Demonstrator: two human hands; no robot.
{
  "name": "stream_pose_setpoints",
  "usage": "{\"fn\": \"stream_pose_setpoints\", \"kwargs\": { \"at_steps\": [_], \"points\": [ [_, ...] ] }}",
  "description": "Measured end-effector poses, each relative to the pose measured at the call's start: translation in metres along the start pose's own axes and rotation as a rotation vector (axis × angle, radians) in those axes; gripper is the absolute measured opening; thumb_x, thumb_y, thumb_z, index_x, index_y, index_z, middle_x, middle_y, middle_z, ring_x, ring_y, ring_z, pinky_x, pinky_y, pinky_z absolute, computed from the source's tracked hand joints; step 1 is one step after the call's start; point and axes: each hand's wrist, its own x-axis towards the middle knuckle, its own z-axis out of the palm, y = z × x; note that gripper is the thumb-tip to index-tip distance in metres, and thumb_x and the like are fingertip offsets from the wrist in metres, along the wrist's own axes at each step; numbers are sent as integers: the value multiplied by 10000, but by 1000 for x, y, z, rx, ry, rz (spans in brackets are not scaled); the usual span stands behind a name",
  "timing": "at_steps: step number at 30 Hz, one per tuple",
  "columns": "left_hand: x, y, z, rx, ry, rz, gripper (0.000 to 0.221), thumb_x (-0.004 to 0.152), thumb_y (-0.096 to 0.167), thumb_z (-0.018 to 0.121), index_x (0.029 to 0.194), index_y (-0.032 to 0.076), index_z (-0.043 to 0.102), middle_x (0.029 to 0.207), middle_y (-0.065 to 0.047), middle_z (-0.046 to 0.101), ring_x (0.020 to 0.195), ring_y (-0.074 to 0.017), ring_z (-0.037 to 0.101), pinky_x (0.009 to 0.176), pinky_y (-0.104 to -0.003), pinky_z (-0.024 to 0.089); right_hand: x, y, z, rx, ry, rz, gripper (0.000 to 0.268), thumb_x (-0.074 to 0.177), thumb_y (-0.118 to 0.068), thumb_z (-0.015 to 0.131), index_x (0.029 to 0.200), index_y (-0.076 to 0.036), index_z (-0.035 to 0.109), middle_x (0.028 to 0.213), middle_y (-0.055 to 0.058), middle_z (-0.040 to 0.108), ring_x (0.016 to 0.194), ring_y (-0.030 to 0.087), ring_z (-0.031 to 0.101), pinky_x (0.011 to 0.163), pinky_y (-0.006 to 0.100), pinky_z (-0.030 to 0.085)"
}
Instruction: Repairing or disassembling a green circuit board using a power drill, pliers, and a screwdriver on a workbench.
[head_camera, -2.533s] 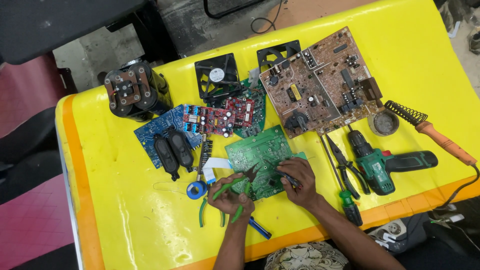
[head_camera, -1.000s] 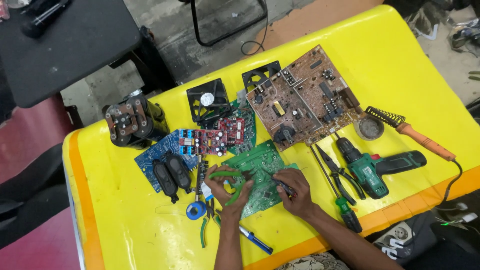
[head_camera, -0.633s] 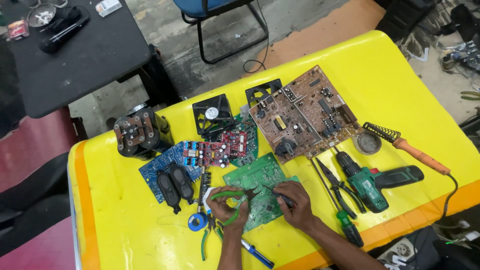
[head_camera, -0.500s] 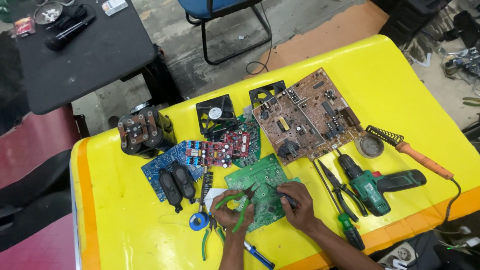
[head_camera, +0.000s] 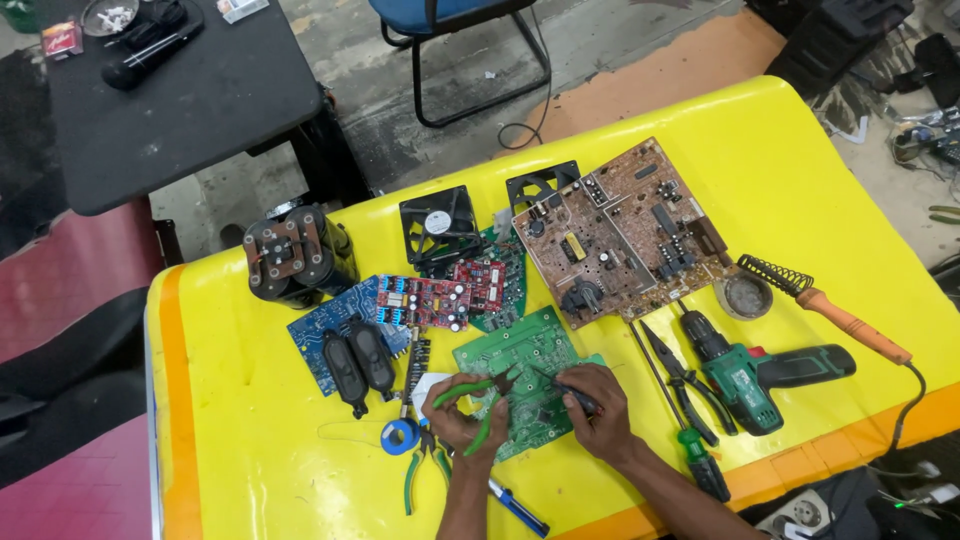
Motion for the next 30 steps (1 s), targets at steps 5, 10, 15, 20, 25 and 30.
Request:
{"fn": "stream_pose_setpoints", "kwargs": {
  "at_steps": [5, 10, 15, 20, 25, 30],
  "points": [
    [-8, -3, -1, -34, 34, -24, 600, 926, 377, 792, 1328, 85, 456, 971, -137, 682, 844, -223, 727, 669, -325, 619, -1, -1, -1, 13, 27, 11, 276, 1076, -313, 555, 1211, -120, 699, 1180, 111, 718, 1150, 346, 681, 1003, 510, 606],
    [0, 0, -3, 26, 12, -99, 582, 940, 403, 763, 1296, 78, 438, 943, -125, 687, 807, -212, 734, 661, -317, 611, 2, -4, -2, 5, 7, -4, 274, 1057, -297, 576, 1181, -100, 720, 1145, 115, 743, 1110, 339, 700, 976, 499, 600],
    [-3, -1, -6, 16, 36, -125, 586, 942, 404, 771, 1310, 102, 430, 980, -132, 685, 845, -227, 734, 649, -312, 610, 2, -3, -1, -7, -15, -10, 288, 1053, -291, 578, 1174, -83, 736, 1090, 127, 748, 1053, 341, 712, 931, 491, 597],
    [-11, -6, -8, 50, 13, -106, 611, 935, 414, 779, 1332, 103, 435, 991, -145, 697, 888, -246, 744, 648, -334, 603, -6, 5, 0, 33, 6, 26, 278, 1076, -294, 562, 1246, -116, 691, 1179, 123, 715, 1156, 365, 680, 996, 515, 627],
    [-7, -2, -3, 38, 38, -26, 564, 957, 402, 745, 1314, 83, 446, 980, -150, 686, 848, -231, 733, 651, -321, 609, -4, 0, -1, 75, -1, -27, 290, 1074, -316, 566, 1191, -97, 715, 1116, 122, 739, 1089, 359, 706, 949, 508, 633],
    [-22, -10, -8, -21, 76, -47, 626, 959, 437, 754, 1391, 143, 408, 1106, -155, 653, 914, -275, 727, 685, -371, 641, -8, 7, 0, 22, -40, -5, 290, 1086, -297, 562, 1311, -141, 657, 1225, 97, 697, 1205, 370, 659, 1052, 534, 626]
  ]
}}
